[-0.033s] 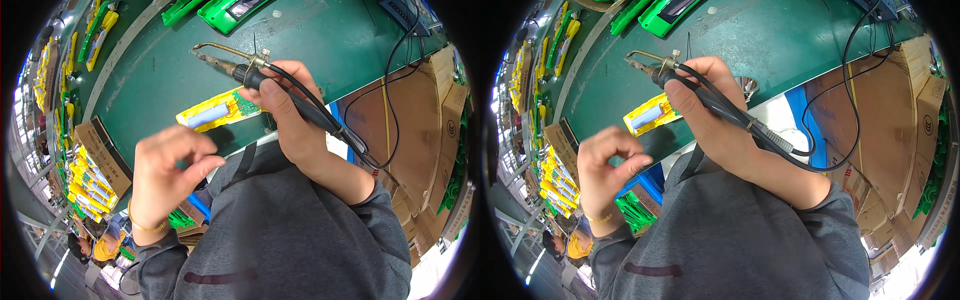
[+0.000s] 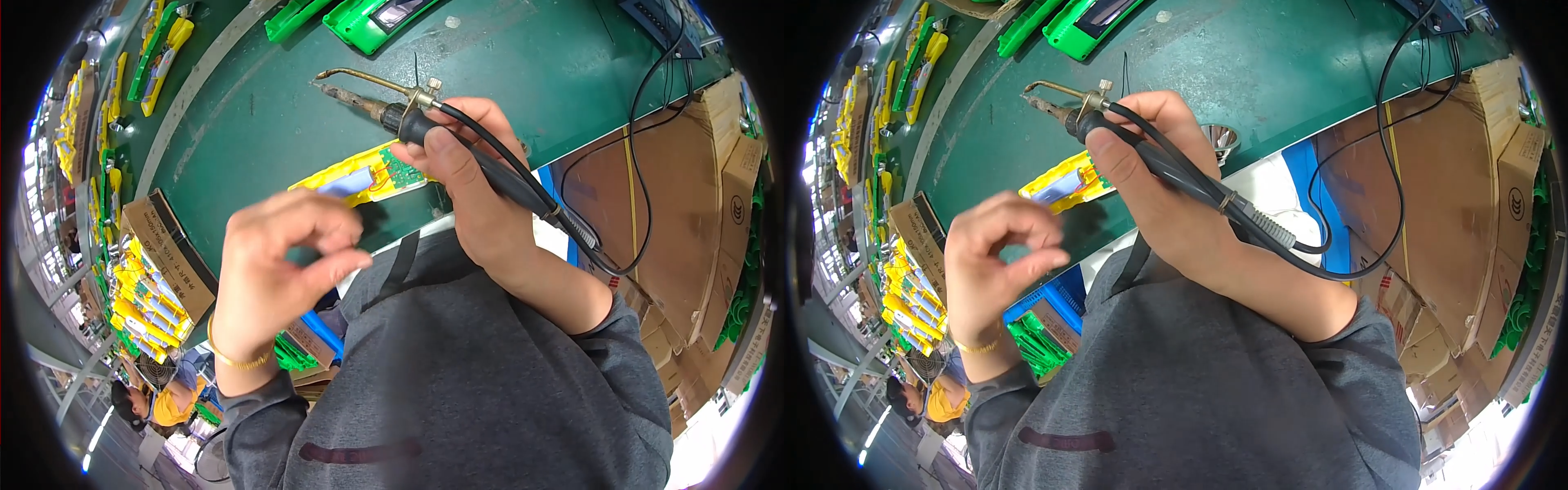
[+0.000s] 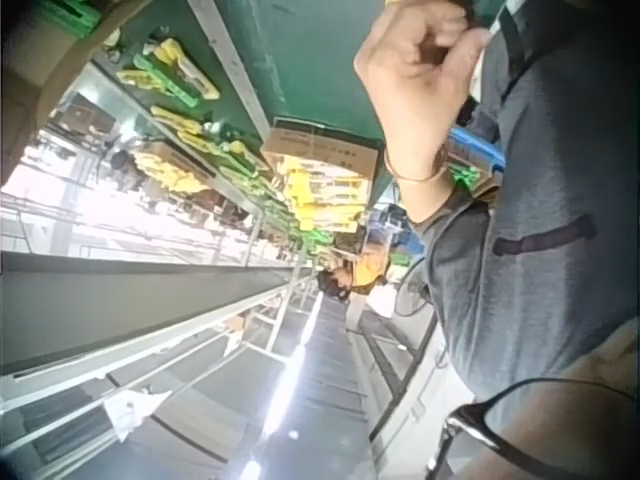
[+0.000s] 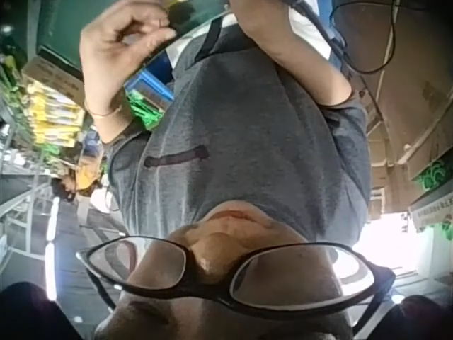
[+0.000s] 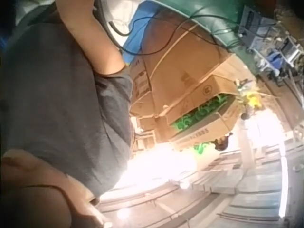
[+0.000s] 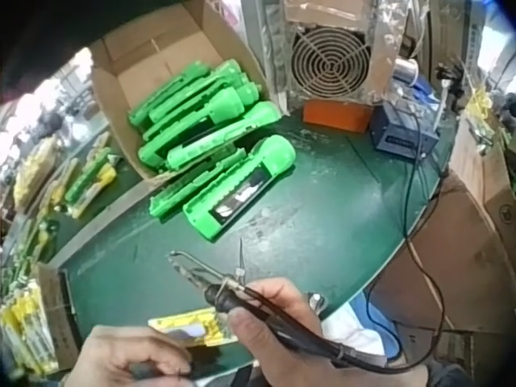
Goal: Assembling electronic components and soldering wires into plastic flashlight casings on a production line.
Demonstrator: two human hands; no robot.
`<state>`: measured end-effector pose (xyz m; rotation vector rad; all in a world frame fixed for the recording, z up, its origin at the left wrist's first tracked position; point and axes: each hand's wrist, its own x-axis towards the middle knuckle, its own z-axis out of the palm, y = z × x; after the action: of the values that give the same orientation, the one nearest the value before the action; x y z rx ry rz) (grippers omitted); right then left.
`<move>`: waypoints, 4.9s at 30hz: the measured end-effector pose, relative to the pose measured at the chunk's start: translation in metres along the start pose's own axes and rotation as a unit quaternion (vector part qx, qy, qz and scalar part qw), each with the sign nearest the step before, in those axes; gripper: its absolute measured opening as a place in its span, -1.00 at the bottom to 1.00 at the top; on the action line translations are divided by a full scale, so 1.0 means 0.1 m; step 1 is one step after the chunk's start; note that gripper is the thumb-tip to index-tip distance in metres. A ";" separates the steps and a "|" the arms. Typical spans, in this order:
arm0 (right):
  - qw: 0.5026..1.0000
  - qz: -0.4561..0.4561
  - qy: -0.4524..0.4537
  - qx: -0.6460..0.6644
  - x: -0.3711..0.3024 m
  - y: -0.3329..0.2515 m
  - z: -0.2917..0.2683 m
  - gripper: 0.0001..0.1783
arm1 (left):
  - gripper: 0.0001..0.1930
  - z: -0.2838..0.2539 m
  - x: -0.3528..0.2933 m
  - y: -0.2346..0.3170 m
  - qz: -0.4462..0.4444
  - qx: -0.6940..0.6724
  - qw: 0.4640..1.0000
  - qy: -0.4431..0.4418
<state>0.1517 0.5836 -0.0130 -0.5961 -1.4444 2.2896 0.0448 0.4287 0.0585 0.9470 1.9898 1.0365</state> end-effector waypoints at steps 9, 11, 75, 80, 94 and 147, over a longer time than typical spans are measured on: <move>0.997 -0.017 -0.019 0.078 -0.02 -0.05 -0.11 -0.75 | -0.92 0.36 0.28 -0.13 -0.015 0.094 0.992 0.088; 0.992 -0.029 0.003 0.126 -0.08 -0.21 -0.16 -0.75 | -0.93 0.33 0.29 -0.17 -0.007 0.089 0.993 0.082; 0.997 -0.016 0.057 -0.045 -0.09 -0.74 -0.89 -0.79 | -0.64 0.15 1.30 -0.08 0.179 0.371 0.873 0.262; 0.993 -0.071 0.080 -0.042 -0.13 -0.71 -0.95 -0.78 | -0.69 0.02 1.41 -0.13 0.237 0.387 0.835 0.312; 0.993 -0.048 0.104 0.020 -0.07 -0.62 -1.08 -0.76 | -0.87 0.36 0.60 -0.12 0.212 0.327 0.903 0.181; 0.938 0.013 -0.168 -0.302 0.53 -0.59 -0.64 -0.84 | -0.95 0.24 0.58 -0.17 -0.086 0.291 0.945 0.118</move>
<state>0.1457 0.6826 0.0075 -0.3862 -2.3521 2.0110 0.0306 0.4786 0.0191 0.9483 2.6028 0.4780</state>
